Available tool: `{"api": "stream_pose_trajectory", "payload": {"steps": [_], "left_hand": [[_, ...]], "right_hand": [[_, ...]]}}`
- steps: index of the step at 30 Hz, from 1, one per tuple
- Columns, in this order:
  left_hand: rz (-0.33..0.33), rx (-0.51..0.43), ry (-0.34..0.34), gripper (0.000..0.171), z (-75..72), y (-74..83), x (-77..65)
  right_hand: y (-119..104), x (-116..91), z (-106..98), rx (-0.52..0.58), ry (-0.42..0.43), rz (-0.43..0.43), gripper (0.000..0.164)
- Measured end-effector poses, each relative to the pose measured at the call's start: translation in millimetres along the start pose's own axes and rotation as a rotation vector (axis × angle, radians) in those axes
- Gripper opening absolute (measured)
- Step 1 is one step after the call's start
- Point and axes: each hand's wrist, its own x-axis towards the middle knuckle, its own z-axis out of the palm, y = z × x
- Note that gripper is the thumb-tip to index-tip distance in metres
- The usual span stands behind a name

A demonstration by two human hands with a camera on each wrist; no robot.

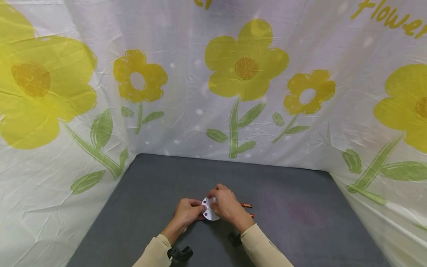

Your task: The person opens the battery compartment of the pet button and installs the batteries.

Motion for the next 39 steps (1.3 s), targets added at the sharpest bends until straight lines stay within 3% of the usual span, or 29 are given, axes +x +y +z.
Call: {"api": "stream_pose_trajectory", "payload": {"steps": [11,21,31,39], "left_hand": [[0.006,-0.029,0.001,0.03,3.3,-3.3,1.4],[-0.005,-0.025,0.001,0.03,2.8,-2.3,2.4],[-0.021,-0.043,0.004,0.031,1.8,-0.9,2.6],[-0.029,-0.043,0.012,0.03,1.9,-0.8,2.3]], "right_hand": [[8.1,-2.3,0.7,0.06,0.059,-0.027,0.013],[19.7,0.8,2.0,0.144,0.123,-0.008,0.02],[49.2,0.5,-27.5,0.104,0.228,0.069,0.02],[81.6,-18.3,-57.1,0.077,0.237,0.193,0.016]]}}
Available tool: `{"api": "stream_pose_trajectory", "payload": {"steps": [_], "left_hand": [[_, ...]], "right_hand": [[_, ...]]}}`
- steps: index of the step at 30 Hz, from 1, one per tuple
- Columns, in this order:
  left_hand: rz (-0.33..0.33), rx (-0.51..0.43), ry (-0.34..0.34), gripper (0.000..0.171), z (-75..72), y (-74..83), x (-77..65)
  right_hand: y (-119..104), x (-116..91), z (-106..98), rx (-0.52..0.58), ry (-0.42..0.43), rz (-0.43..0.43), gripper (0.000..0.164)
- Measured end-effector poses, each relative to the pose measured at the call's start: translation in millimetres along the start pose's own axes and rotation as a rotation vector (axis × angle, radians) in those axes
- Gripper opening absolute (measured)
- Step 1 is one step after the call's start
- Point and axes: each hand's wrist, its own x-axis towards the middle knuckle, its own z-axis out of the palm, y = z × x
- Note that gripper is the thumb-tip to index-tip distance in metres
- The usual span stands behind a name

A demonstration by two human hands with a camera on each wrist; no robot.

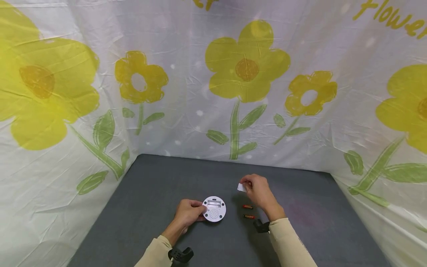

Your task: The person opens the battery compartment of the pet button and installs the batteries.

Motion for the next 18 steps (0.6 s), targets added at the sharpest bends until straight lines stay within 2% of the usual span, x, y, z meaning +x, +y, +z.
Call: {"api": "stream_pose_trajectory", "payload": {"steps": [10,18], "left_hand": [[-0.012,-0.009,-0.002,0.031,-0.1,1.4,0.3],[-0.007,-0.015,-0.004,0.031,-0.6,-0.8,3.2]], "right_hand": [[53.7,-31.4,-29.6,-0.039,-0.02,0.192,0.017],[79.9,-56.2,-37.0,-0.065,-0.088,0.259,0.014]]}}
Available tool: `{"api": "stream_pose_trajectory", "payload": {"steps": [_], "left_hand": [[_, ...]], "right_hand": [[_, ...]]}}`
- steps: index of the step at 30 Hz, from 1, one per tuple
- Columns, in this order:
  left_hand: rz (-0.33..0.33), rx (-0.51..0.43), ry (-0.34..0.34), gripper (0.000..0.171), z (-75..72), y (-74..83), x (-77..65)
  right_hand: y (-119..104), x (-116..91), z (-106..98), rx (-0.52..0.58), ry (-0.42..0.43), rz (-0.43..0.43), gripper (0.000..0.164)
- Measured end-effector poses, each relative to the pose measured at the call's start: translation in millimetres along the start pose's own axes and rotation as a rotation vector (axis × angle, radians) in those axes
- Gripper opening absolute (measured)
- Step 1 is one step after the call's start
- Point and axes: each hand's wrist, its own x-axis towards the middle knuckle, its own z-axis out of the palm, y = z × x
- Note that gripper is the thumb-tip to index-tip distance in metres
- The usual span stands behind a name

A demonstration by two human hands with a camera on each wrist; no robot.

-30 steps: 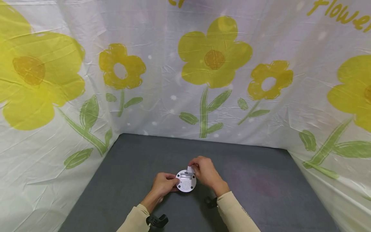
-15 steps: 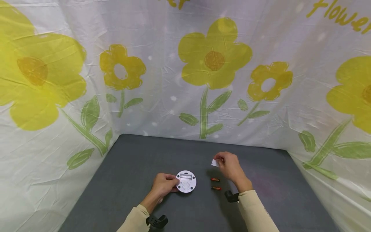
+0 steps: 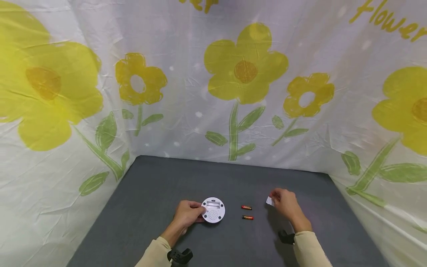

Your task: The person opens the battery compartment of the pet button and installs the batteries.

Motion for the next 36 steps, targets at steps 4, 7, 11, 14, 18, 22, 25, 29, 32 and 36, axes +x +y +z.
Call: {"api": "stream_pose_trajectory", "payload": {"steps": [4,7,11,14,18,22,25,29,32,36], "left_hand": [[-0.001,-0.007,0.002,0.031,-0.3,-0.3,-0.9],[-0.003,-0.01,0.0,0.031,-0.5,-0.3,-1.6],[-0.007,-0.013,0.001,0.031,-0.5,-1.0,-1.6],[-0.009,-0.013,0.004,0.031,-0.5,-0.4,-1.2],[-0.009,-0.013,0.005,0.031,-0.6,0.4,-0.7],[-0.004,-0.012,0.005,0.03,-0.9,0.8,-0.8],[-0.003,-0.01,0.003,0.031,-1.0,0.9,-0.7],[-0.01,-0.007,0.0,0.032,-1.5,1.4,-0.8],[-0.008,-0.007,-0.003,0.032,-1.8,1.8,-1.2],[-0.007,-0.01,-0.004,0.032,-1.4,2.1,-1.3]], "right_hand": [[9.3,-6.6,2.6,-0.006,-0.039,0.018,0.013],[16.1,-9.6,6.2,-0.022,-0.056,0.026,0.012],[22.6,-12.2,10.6,-0.038,-0.065,0.032,0.011],[26.1,-11.8,13.4,-0.052,-0.062,0.045,0.011],[29.0,-11.2,15.9,-0.073,-0.045,0.042,0.011],[31.0,-12.0,16.9,-0.088,-0.009,0.002,0.01],[30.2,-12.1,15.4,-0.101,0.001,-0.012,0.011],[23.2,-10.7,10.7,-0.12,-0.011,-0.009,0.011],[14.3,-9.1,6.7,-0.119,-0.001,-0.015,0.007],[1.9,-5.5,2.6,-0.114,0.034,-0.056,0.003]]}}
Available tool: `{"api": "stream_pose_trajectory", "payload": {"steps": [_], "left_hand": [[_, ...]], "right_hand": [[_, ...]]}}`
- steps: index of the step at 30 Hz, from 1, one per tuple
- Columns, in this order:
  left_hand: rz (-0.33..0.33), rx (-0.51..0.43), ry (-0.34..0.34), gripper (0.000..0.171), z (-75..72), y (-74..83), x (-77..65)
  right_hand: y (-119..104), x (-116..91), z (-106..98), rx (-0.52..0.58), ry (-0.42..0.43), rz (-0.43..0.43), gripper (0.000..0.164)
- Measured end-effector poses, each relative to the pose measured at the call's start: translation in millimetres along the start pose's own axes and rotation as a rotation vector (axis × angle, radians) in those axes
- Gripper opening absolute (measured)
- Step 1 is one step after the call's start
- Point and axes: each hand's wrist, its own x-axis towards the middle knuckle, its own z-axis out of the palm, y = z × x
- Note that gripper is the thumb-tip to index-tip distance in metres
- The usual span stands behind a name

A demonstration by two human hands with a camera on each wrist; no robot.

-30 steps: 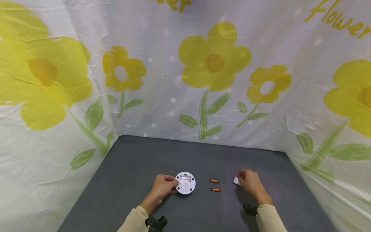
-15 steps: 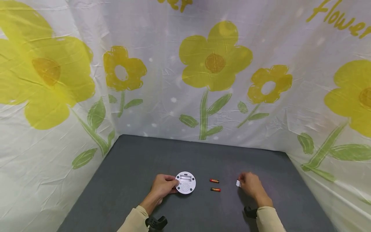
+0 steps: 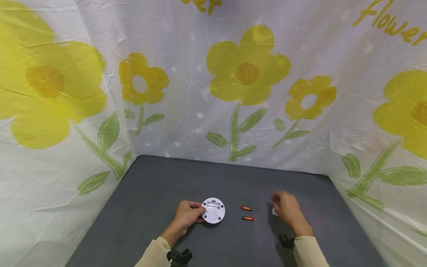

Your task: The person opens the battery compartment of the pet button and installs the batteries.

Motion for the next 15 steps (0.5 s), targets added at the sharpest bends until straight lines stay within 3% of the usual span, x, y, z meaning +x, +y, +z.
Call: {"api": "stream_pose_trajectory", "payload": {"steps": [15], "left_hand": [[0.001,0.005,0.0,0.032,-2.7,-0.6,-2.4]], "right_hand": [[-36.3,8.9,-0.3,0.036,-0.025,-0.074,0.007]]}}
